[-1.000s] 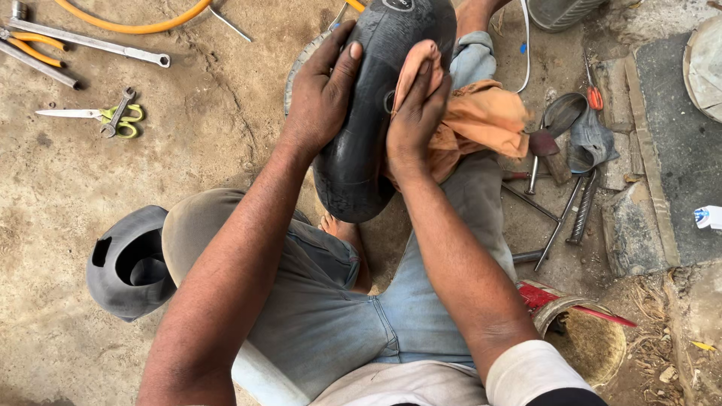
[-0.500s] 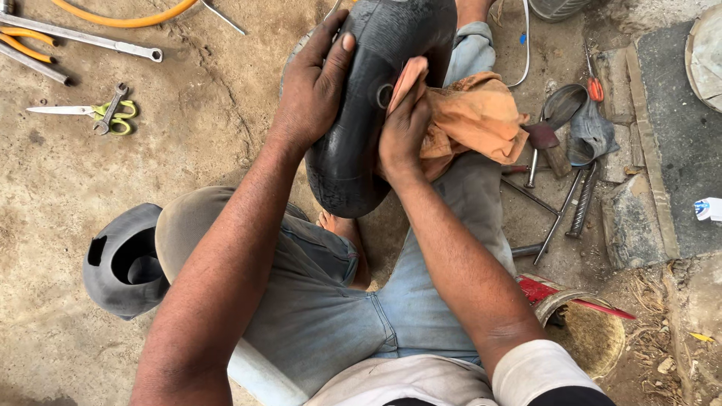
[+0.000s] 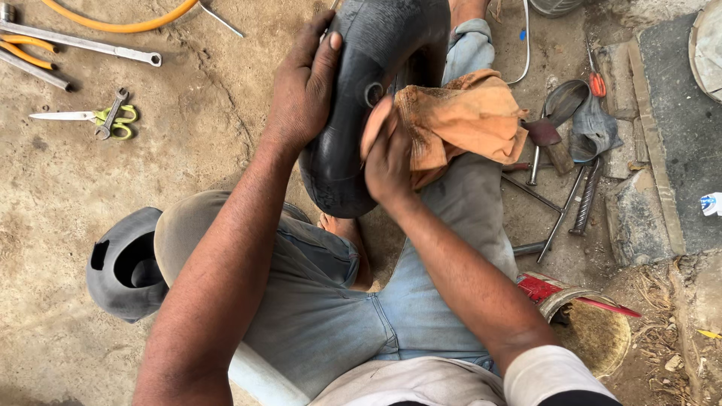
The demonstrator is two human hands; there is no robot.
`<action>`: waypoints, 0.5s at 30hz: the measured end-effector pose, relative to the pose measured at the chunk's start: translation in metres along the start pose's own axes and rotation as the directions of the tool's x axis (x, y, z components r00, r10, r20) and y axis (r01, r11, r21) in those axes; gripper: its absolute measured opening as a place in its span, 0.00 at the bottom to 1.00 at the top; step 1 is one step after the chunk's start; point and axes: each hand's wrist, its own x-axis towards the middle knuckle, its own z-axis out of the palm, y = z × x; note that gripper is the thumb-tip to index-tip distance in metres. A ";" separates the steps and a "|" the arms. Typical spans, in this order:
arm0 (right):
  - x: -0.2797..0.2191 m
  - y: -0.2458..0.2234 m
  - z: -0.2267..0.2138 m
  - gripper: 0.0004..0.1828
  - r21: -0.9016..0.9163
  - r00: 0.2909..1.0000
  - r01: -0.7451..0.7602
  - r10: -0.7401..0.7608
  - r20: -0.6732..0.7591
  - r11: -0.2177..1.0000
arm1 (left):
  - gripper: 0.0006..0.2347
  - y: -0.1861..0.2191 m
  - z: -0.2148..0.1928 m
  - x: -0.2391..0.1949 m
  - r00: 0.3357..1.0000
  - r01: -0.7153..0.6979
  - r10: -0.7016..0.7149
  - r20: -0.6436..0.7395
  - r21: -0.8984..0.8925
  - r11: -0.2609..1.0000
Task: The person cleans the inside of a tire with a cloth, then uses a hammer to tap the inner rim area. They apply glue from a tube to the tire's interior and insert a blue valve core into the valve stem.
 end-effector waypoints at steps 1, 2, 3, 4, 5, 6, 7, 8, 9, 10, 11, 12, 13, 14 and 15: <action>-0.015 0.003 0.000 0.32 -0.139 0.996 0.067 -0.059 0.061 0.988 | 0.24 -0.002 -0.001 0.000 0.999 -0.046 0.046 -0.008 0.015 0.999; -0.023 0.005 0.000 0.32 -0.271 0.986 0.141 -0.109 0.128 0.952 | 0.23 -0.005 -0.002 0.000 0.996 -0.091 0.092 -0.015 0.030 0.995; -0.019 0.008 -0.003 0.32 -0.274 0.990 0.110 -0.082 0.111 0.955 | 0.23 -0.006 -0.001 0.001 0.990 -0.141 0.142 -0.025 0.046 0.989; -0.009 0.009 -0.006 0.32 -0.276 0.994 0.079 -0.055 0.093 0.958 | 0.23 -0.007 0.000 0.000 0.989 -0.147 0.149 -0.025 0.054 0.988; 0.003 0.008 -0.008 0.32 -0.277 0.997 0.048 -0.030 0.068 0.960 | 0.23 -0.006 0.002 0.001 0.987 -0.159 0.160 -0.021 0.062 0.985; 0.021 0.005 -0.008 0.32 -0.107 0.999 0.031 -0.032 -0.010 0.994 | 0.23 -0.005 0.003 0.003 0.985 -0.171 0.172 -0.016 0.070 0.983; 0.038 0.003 -0.008 0.31 0.065 0.997 0.021 -0.016 -0.079 0.998 | 0.23 -0.005 0.004 0.001 0.984 -0.177 0.178 -0.016 0.052 0.983; 0.048 -0.001 -0.008 0.32 0.234 0.989 0.024 0.010 -0.145 0.972 | 0.23 -0.005 0.006 0.000 0.983 -0.183 0.184 -0.017 0.034 0.982; 0.043 -0.003 -0.006 0.33 0.137 0.983 0.133 -0.113 -0.144 0.982 | 0.24 -0.004 0.006 0.000 0.981 -0.192 0.193 -0.017 0.017 0.981; 0.031 -0.005 -0.001 0.34 0.040 0.964 0.241 -0.234 -0.130 0.970 | 0.24 -0.004 0.003 0.002 0.985 -0.173 0.174 -0.010 0.026 0.985; 0.016 -0.003 0.001 0.36 -0.057 0.933 0.340 -0.344 -0.105 0.939 | 0.24 -0.005 0.000 0.001 0.989 -0.151 0.151 0.003 0.034 0.988; 0.001 0.001 0.000 0.35 -0.104 0.970 0.238 -0.242 -0.024 0.966 | 0.24 -0.006 -0.002 0.001 0.992 -0.128 0.128 0.016 0.042 0.991; -0.010 0.005 -0.001 0.34 -0.162 0.988 0.149 -0.142 0.053 0.976 | 0.24 -0.005 -0.002 0.002 0.993 -0.113 0.113 0.017 0.029 0.993; -0.014 0.009 -0.002 0.33 -0.227 0.991 0.066 -0.038 0.126 0.972 | 0.24 -0.005 -0.002 0.000 0.995 -0.098 0.097 0.019 0.015 0.995; -0.007 0.013 -0.003 0.33 -0.148 0.997 0.055 -0.046 0.065 0.987 | 0.24 -0.004 -0.003 -0.001 0.996 -0.083 0.083 0.016 0.006 0.997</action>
